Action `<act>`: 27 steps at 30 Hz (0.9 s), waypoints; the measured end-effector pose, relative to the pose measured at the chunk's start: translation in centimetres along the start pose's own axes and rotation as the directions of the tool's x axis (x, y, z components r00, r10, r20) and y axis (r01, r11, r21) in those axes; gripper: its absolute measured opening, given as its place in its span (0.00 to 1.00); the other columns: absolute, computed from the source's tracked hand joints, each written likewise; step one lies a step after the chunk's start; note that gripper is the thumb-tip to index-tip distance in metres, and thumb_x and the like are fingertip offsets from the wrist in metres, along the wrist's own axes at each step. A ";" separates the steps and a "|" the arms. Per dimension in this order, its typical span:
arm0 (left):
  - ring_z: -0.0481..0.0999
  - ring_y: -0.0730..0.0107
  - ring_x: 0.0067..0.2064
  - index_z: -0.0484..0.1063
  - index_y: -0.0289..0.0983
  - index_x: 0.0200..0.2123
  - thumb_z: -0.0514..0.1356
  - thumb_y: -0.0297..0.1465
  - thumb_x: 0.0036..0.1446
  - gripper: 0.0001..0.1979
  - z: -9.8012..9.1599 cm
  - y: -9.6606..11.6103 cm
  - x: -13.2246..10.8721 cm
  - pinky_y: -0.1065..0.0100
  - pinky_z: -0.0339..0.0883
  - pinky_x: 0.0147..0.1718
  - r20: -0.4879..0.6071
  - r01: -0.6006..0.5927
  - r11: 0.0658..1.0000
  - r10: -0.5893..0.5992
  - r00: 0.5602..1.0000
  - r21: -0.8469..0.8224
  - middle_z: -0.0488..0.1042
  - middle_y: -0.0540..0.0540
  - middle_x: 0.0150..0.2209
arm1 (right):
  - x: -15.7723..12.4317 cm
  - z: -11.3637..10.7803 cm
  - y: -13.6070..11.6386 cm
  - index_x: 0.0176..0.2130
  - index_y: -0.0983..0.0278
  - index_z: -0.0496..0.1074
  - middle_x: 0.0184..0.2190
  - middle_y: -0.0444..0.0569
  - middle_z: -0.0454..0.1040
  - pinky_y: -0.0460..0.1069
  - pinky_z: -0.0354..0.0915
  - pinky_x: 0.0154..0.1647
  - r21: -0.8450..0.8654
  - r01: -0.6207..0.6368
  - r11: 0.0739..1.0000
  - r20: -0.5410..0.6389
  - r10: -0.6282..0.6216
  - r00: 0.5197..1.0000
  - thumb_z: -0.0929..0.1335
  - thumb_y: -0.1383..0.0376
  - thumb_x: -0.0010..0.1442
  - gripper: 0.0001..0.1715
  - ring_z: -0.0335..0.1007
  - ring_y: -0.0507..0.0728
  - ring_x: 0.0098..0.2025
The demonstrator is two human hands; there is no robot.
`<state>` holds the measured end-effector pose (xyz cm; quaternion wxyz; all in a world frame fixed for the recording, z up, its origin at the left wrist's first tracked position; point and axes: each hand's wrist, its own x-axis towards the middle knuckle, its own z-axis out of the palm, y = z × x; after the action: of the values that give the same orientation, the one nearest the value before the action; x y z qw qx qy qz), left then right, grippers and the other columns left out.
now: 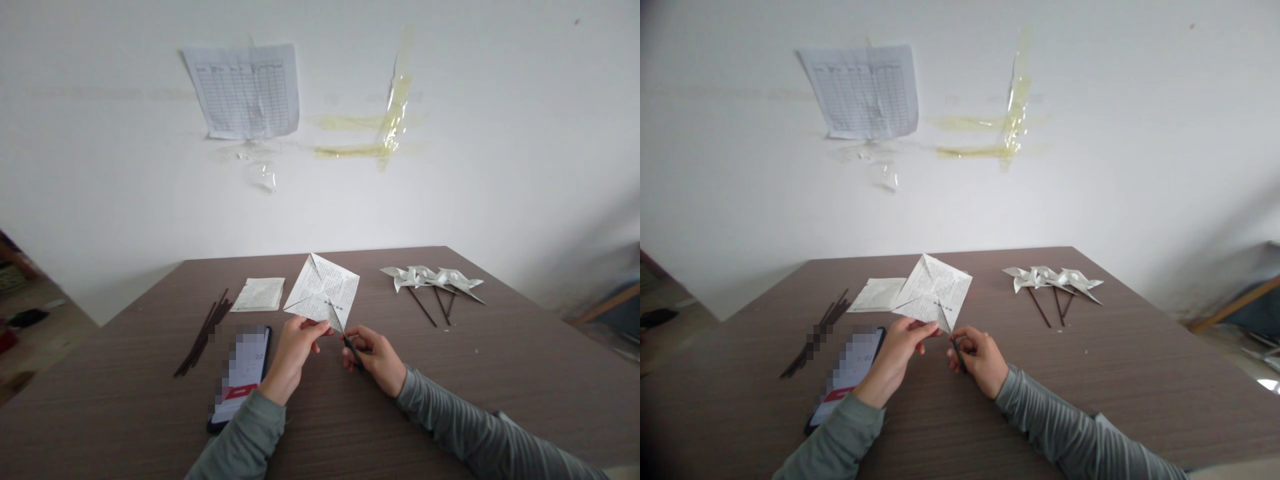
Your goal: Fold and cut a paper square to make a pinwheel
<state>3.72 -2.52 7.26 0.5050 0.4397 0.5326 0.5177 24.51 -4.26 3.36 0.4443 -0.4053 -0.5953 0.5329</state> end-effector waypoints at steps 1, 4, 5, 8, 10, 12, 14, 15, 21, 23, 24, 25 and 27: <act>0.95 0.55 0.38 0.84 0.40 0.28 0.81 0.27 0.57 0.11 0.0 0.0 0.0 0.72 0.70 0.24 0.000 0.000 1.000 0.000 1.000 -0.002 0.92 0.43 0.31 | 0.0 0.0 0.0 0.44 0.55 0.82 0.25 0.49 0.84 0.58 0.75 0.32 0.001 0.004 1.000 -0.003 -0.004 1.000 0.88 0.30 0.56 0.39 0.79 0.63 0.25; 0.95 0.54 0.38 0.84 0.40 0.30 0.82 0.28 0.56 0.11 0.0 -0.2 0.1 0.72 0.70 0.24 0.000 -0.015 1.000 0.015 1.000 -0.014 0.92 0.44 0.31 | 0.0 0.0 -0.1 0.44 0.54 0.83 0.26 0.51 0.86 0.60 0.77 0.33 0.001 0.006 1.000 -0.016 -0.006 1.000 0.89 0.30 0.56 0.38 0.82 0.66 0.26; 0.95 0.54 0.38 0.84 0.40 0.30 0.83 0.29 0.55 0.11 0.0 -0.2 0.1 0.72 0.70 0.23 0.001 -0.021 1.000 0.021 1.000 -0.017 0.92 0.44 0.31 | 0.0 0.0 -0.2 0.43 0.53 0.83 0.26 0.51 0.86 0.60 0.78 0.33 0.000 0.004 1.000 -0.017 -0.004 1.000 0.90 0.30 0.56 0.38 0.83 0.67 0.27; 0.96 0.53 0.38 0.84 0.40 0.29 0.85 0.32 0.53 0.13 -0.1 -0.3 0.0 0.72 0.70 0.23 0.002 -0.034 0.999 0.034 0.999 -0.034 0.91 0.43 0.31 | 0.0 -0.1 -0.3 0.43 0.53 0.83 0.26 0.52 0.87 0.62 0.81 0.34 -0.006 0.000 1.000 -0.016 0.000 1.000 0.90 0.29 0.54 0.39 0.85 0.69 0.27; 0.96 0.53 0.38 0.84 0.40 0.30 0.85 0.33 0.51 0.14 -0.1 -0.3 0.0 0.72 0.69 0.23 -0.005 -0.041 0.998 0.041 0.999 -0.055 0.92 0.43 0.32 | 0.0 -0.1 -0.3 0.43 0.53 0.83 0.27 0.52 0.88 0.63 0.82 0.35 -0.015 -0.004 1.000 -0.005 0.003 1.000 0.90 0.29 0.53 0.40 0.86 0.70 0.28; 0.95 0.54 0.38 0.86 0.40 0.32 0.85 0.34 0.49 0.13 -0.2 -0.2 0.0 0.73 0.67 0.22 -0.016 -0.046 0.996 0.045 0.999 -0.076 0.93 0.42 0.34 | 0.0 -0.2 -0.3 0.43 0.53 0.83 0.27 0.52 0.88 0.64 0.83 0.36 -0.026 -0.009 1.000 0.008 0.009 1.000 0.91 0.29 0.53 0.40 0.87 0.71 0.28; 0.95 0.54 0.38 0.87 0.40 0.33 0.85 0.35 0.48 0.13 -0.2 0.0 0.0 0.73 0.66 0.22 -0.031 -0.055 0.995 0.053 0.998 -0.089 0.93 0.42 0.34 | 0.0 -0.3 -0.3 0.43 0.53 0.83 0.27 0.52 0.88 0.64 0.84 0.36 -0.039 -0.013 0.999 0.015 0.014 1.000 0.90 0.29 0.52 0.40 0.87 0.71 0.28; 0.95 0.54 0.38 0.87 0.40 0.33 0.84 0.36 0.48 0.13 -0.2 0.0 0.0 0.73 0.66 0.22 -0.037 -0.060 0.994 0.057 0.998 -0.090 0.93 0.42 0.34 | 0.1 -0.3 -0.3 0.43 0.53 0.83 0.27 0.52 0.88 0.64 0.84 0.36 -0.044 -0.014 0.999 0.017 0.015 1.000 0.90 0.29 0.52 0.41 0.87 0.71 0.28; 0.94 0.55 0.39 0.81 0.41 0.30 0.82 0.40 0.47 0.16 -0.4 0.2 0.0 0.74 0.64 0.22 -0.089 -0.079 0.992 0.071 0.994 -0.094 0.93 0.42 0.37 | -0.2 -0.5 -0.9 0.42 0.52 0.84 0.27 0.51 0.87 0.64 0.85 0.35 -0.059 -0.016 0.998 0.033 0.018 0.999 0.91 0.30 0.50 0.40 0.86 0.71 0.27; 0.94 0.55 0.38 0.81 0.41 0.32 0.82 0.41 0.48 0.16 -0.5 0.2 0.1 0.74 0.63 0.22 -0.094 -0.080 0.992 0.071 0.993 -0.096 0.93 0.42 0.37 | -0.4 -0.6 -1.2 0.41 0.53 0.84 0.26 0.51 0.87 0.64 0.84 0.36 -0.065 -0.005 0.998 0.021 0.007 1.000 0.91 0.31 0.51 0.38 0.85 0.70 0.27; 0.94 0.55 0.38 0.82 0.41 0.33 0.81 0.41 0.48 0.16 -0.6 0.3 0.1 0.74 0.62 0.22 -0.096 -0.079 0.992 0.070 0.993 -0.097 0.93 0.42 0.37 | -0.5 -0.6 -1.3 0.40 0.53 0.84 0.26 0.51 0.87 0.64 0.84 0.36 -0.068 0.001 0.998 0.012 0.000 1.000 0.91 0.31 0.52 0.37 0.85 0.69 0.27; 0.94 0.54 0.38 0.83 0.40 0.34 0.80 0.41 0.48 0.15 -0.6 0.3 0.2 0.74 0.61 0.22 -0.099 -0.078 0.992 0.068 0.993 -0.096 0.93 0.41 0.37 | -0.6 -0.7 -1.3 0.40 0.53 0.84 0.26 0.51 0.87 0.64 0.83 0.36 -0.071 0.007 0.997 0.004 -0.007 1.000 0.90 0.32 0.54 0.36 0.85 0.69 0.27; 0.94 0.53 0.39 0.85 0.40 0.37 0.79 0.40 0.49 0.15 -0.7 0.4 0.3 0.74 0.59 0.22 -0.111 -0.076 0.993 0.066 0.992 -0.088 0.93 0.40 0.38 | -0.6 -0.9 -1.3 0.40 0.53 0.85 0.26 0.50 0.87 0.64 0.82 0.38 -0.087 0.021 0.996 0.006 -0.020 1.000 0.89 0.33 0.56 0.33 0.84 0.68 0.27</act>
<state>3.02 -2.31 7.56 0.4766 0.4062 0.5187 0.5821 25.57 -4.75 4.60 0.4300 -0.4167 -0.6232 0.5030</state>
